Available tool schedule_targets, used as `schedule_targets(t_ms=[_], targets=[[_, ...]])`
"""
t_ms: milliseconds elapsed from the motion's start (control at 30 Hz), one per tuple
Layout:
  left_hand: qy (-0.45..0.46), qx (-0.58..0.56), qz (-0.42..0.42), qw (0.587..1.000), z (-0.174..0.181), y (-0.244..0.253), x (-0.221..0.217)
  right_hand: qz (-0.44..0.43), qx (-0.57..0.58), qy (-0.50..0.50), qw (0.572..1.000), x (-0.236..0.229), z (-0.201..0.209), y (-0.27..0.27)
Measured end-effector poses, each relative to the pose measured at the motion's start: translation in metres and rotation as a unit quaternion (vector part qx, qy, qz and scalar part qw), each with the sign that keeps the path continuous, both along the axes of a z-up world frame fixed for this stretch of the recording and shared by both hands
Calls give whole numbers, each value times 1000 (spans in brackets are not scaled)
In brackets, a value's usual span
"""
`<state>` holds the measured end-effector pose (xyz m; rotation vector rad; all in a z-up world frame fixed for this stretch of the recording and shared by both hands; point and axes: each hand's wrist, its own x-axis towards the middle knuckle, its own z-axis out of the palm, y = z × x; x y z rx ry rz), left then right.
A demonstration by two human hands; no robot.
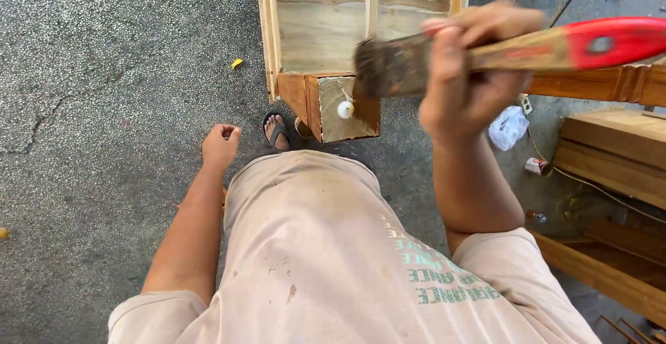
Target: Applying wood stain to a wooden furniture piece using a paintbrush
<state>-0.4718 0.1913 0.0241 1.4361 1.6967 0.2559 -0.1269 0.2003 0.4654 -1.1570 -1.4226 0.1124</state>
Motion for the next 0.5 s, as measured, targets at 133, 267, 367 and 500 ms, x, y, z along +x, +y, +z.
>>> schedule_targets(t_ms=[133, 267, 367, 500], targets=[[14, -58, 11, 998, 6, -6, -11, 8, 29, -103, 994, 16, -14, 0], [58, -85, 2, 995, -38, -22, -46, -29, 21, -29, 999, -7, 6, -2], [97, -87, -15, 991, -77, -37, -73, 31, 14, 14, 999, -16, -1, -2], [101, -107, 8, 989, -81, -52, -86, -8, -23, -109, 994, -1, 5, -5]])
